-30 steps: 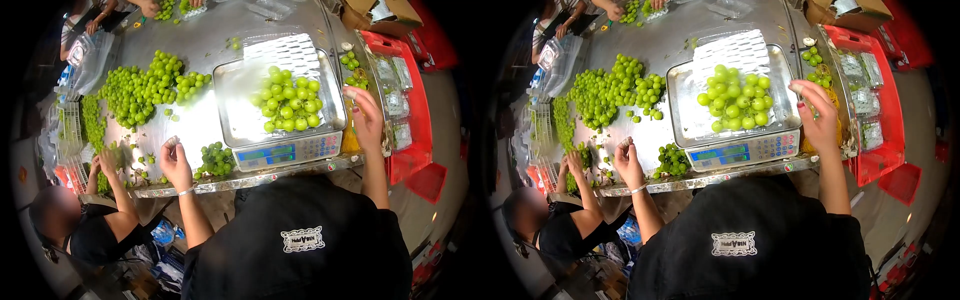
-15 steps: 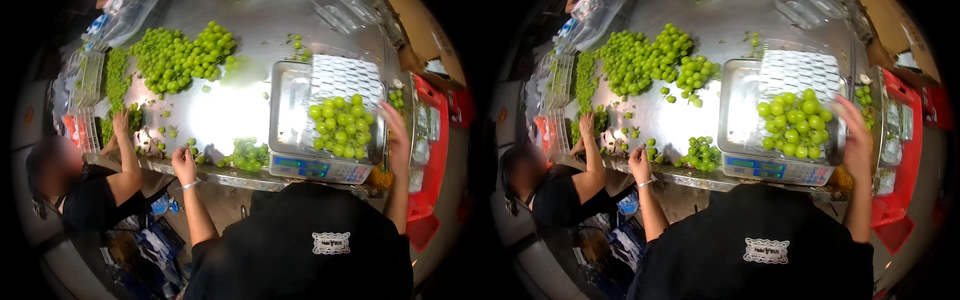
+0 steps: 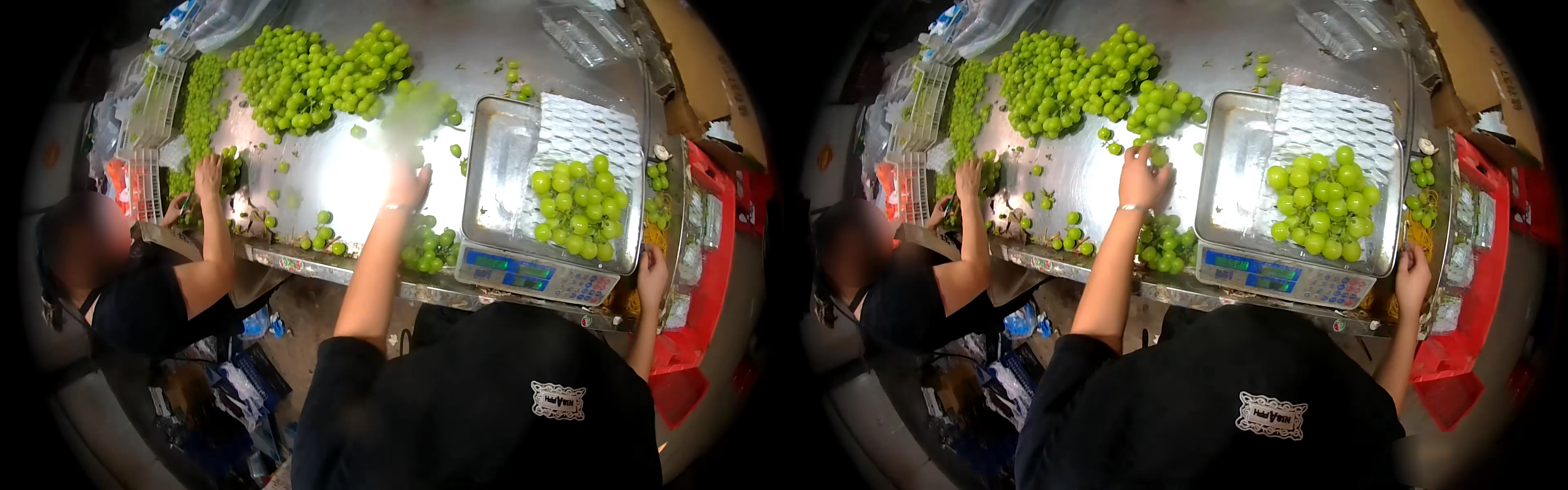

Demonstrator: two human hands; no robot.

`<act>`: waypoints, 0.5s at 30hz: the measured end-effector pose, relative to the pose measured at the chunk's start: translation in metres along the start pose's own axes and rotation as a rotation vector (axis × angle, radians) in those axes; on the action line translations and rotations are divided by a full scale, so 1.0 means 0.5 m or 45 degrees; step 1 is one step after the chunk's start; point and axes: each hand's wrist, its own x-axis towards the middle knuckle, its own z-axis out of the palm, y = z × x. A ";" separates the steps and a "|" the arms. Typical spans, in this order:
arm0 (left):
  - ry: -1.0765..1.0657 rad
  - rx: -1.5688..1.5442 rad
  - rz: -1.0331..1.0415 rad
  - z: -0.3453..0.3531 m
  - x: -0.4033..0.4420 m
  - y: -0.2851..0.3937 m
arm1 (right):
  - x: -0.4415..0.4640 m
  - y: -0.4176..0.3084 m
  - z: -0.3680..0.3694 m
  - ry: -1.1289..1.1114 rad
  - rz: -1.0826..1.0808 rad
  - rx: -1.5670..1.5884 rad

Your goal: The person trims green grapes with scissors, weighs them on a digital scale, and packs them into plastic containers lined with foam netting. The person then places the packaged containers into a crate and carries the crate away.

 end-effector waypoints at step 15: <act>0.012 -0.820 0.382 -0.051 -0.068 0.269 | 0.085 -0.244 -0.032 0.084 0.002 0.460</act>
